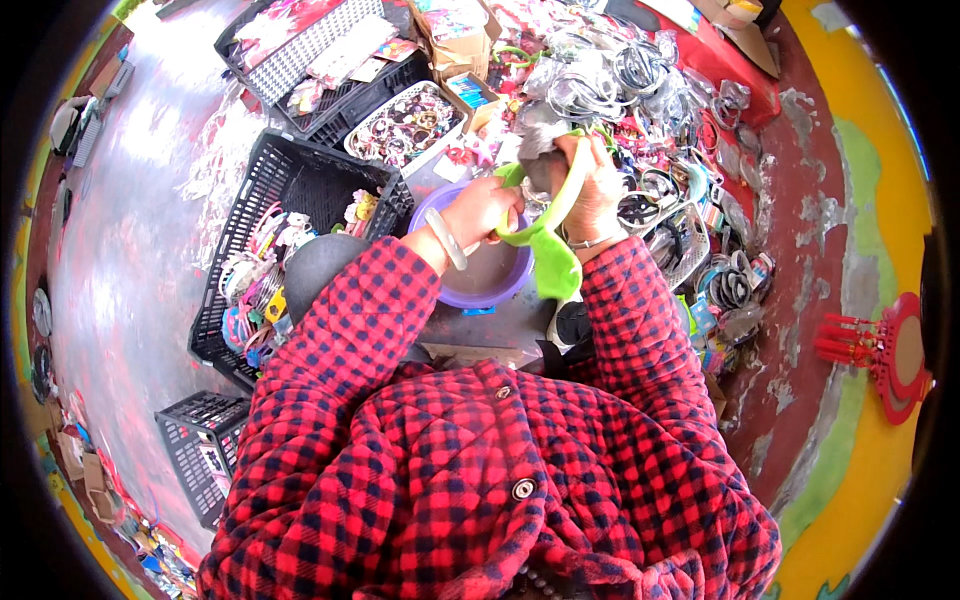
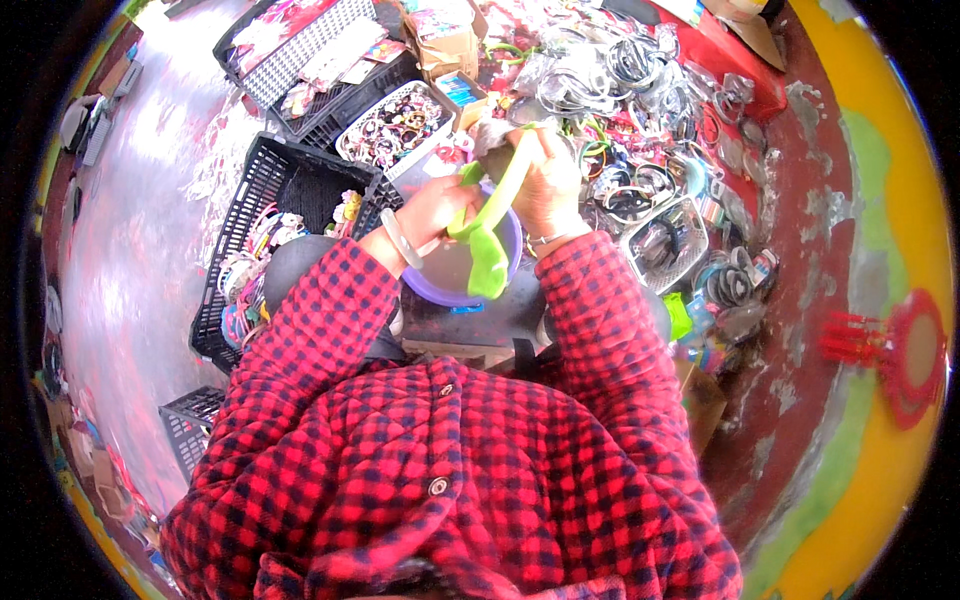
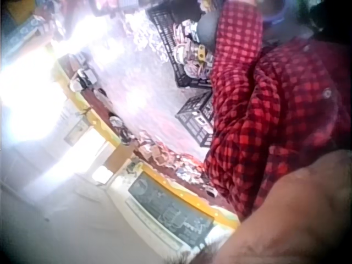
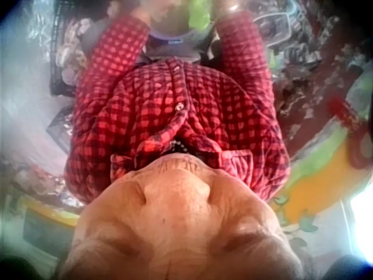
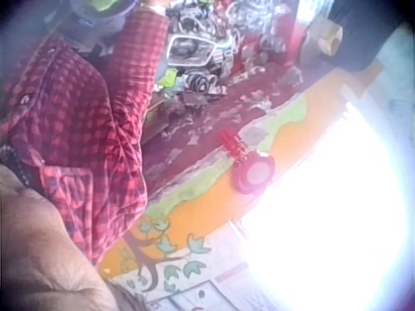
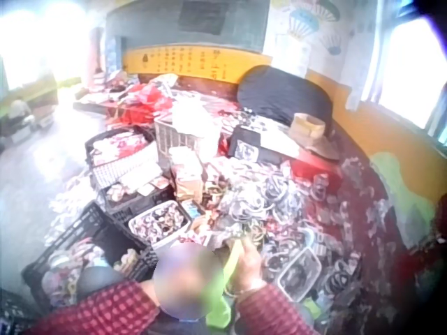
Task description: The person sits on the floor and cleans various small items, including a white plastic piece and a green plastic ring, using a grey cloth. They wipe each item thoroughly over a purple bowl and place the cleaned items into a black crate.
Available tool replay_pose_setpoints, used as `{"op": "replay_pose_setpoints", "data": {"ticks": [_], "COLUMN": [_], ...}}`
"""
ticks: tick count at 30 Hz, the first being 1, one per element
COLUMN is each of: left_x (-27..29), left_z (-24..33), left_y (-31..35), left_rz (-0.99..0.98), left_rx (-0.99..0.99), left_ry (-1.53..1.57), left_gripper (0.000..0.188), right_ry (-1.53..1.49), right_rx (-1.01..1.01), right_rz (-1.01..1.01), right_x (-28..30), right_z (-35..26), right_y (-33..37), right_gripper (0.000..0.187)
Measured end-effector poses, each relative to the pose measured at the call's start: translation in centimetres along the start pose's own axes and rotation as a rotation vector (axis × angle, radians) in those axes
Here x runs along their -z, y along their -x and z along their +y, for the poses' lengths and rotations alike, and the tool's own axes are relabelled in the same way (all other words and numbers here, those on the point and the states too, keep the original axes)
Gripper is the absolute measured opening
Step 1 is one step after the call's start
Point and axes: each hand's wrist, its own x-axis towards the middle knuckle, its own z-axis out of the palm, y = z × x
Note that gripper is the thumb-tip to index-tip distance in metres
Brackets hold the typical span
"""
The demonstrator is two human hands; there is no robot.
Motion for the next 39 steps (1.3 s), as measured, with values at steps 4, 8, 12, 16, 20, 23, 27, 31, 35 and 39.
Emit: {"op": "replay_pose_setpoints", "data": {"ticks": [4,8,12,16,20,23,27,31,35,39], "left_x": [1.4,0.9,-0.5,-0.5,-0.3,-0.4,0.0,0.0,-0.5,-0.6], "left_z": [-0.9,-1.2,-0.2,0.0,-0.2,-0.5,-0.9,-0.4,0.5,-0.2], "left_y": [-0.5,-0.8,0.1,0.1,0.0,0.1,-0.4,-0.2,0.2,-0.3], "left_rz": [-0.026,0.027,0.131,0.097,0.063,0.003,0.012,0.074,0.055,0.056], "left_rx": [-0.084,-0.105,-0.028,-0.054,-0.022,0.014,0.005,-0.014,-0.083,-0.109], "left_ry": [0.072,0.006,-0.092,-0.186,-0.100,-0.045,-0.031,-0.099,-0.084,0.010], "left_gripper": [0.016,0.018,0.020,0.017,0.020,0.022,0.021,0.021,0.019,0.020], "right_ry": [0.106,0.130,0.251,0.376,0.316,0.269,0.162,-0.030,-0.087,0.041], "right_rx": [0.097,0.046,0.153,0.152,0.144,0.134,0.172,-0.092,0.051,0.055], "right_rz": [-0.298,-0.055,0.122,-0.304,-0.193,0.123,0.035,-0.126,0.060,0.238], "right_x": [-1.7,-0.5,0.9,-0.8,0.2,1.7,0.8,-1.0,0.1,0.9], "right_z": [1.4,1.2,0.3,-1.3,-1.0,0.3,-0.2,0.3,0.4,-0.1], "right_y": [2.2,0.0,-1.5,0.8,-0.8,-2.1,-1.0,0.5,-0.7,-1.4], "right_gripper": [0.024,0.023,0.017,0.018,0.018,0.022,0.021,0.020,0.022,0.022]}}
